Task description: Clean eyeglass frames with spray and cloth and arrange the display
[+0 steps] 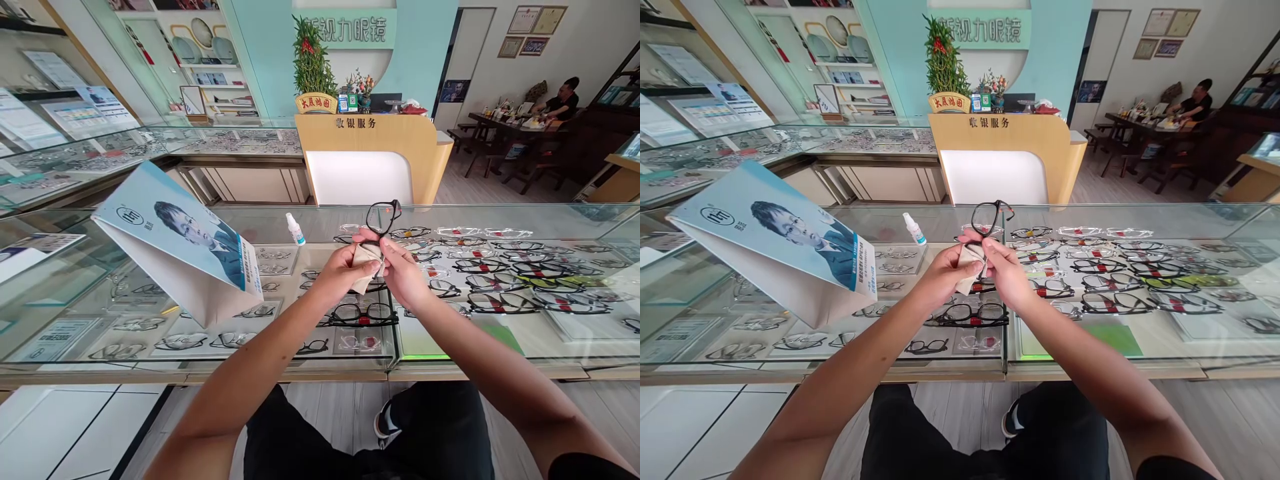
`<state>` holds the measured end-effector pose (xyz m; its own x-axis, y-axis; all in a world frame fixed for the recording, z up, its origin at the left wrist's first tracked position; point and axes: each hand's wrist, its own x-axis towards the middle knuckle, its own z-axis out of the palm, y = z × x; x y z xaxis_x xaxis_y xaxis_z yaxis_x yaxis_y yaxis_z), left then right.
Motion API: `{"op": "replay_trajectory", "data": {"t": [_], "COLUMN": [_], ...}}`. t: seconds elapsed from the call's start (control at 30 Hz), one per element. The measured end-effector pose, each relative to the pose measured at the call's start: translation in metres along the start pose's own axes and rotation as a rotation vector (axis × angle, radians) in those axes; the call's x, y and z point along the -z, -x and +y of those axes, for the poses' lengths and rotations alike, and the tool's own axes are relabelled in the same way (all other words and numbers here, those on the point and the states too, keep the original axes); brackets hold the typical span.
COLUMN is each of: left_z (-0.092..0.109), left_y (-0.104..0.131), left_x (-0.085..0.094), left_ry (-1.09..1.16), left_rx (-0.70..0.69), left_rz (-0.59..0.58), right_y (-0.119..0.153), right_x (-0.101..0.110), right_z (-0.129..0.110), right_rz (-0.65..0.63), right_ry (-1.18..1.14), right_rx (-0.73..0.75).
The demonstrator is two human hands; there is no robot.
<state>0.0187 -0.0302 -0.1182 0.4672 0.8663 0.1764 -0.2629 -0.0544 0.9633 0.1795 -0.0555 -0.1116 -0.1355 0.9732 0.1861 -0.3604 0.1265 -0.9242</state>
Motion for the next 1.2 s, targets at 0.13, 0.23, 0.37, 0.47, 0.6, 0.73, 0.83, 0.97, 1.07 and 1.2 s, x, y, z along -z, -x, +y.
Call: {"op": "replay_trajectory", "data": {"t": [0.13,0.23,0.37,0.47,0.6,0.73,0.83,0.97,1.07,1.2], "left_z": [-0.002,-0.006,-0.009,-0.007,-0.001,0.007,0.012,0.017,0.017,0.014], "left_y": [0.001,-0.001,-0.004,-0.006,-0.012,-0.016,-0.013,-0.003,0.002,0.003], "left_x": [-0.010,-0.014,-0.010,-0.001,0.016,0.031,0.035,0.032,0.031,0.033], "left_ry": [0.032,0.032,-0.004,-0.127,-0.183,-0.220,-0.366,-0.628,-0.764,-0.881], "left_rx": [-0.006,-0.032,-0.015,-0.059,-0.147,-0.227,-0.324,-0.462,-0.509,-0.547], "left_rz": [0.117,0.157,0.191,0.253,0.324,0.385,0.436,0.467,0.436,0.368], "right_y": [0.003,0.002,-0.001,-0.004,-0.008,-0.010,-0.010,-0.011,-0.012,-0.012], "right_x": [-0.001,0.002,0.008,0.013,0.021,0.029,0.033,0.039,0.044,0.049], "right_z": [0.009,0.015,0.017,0.010,-0.014,-0.036,-0.042,-0.044,-0.049,-0.059], "right_rz": [-0.040,-0.058,-0.035,0.012,0.060,0.030,-0.018,-0.119,-0.253,-0.454], "right_ry": [-0.002,0.010,0.069,0.103,-0.009,0.046,0.104,0.151,0.236,0.381], "right_rx": [0.078,0.102,0.124,0.201,0.297,0.238,0.223,0.172,0.085,0.007]}}
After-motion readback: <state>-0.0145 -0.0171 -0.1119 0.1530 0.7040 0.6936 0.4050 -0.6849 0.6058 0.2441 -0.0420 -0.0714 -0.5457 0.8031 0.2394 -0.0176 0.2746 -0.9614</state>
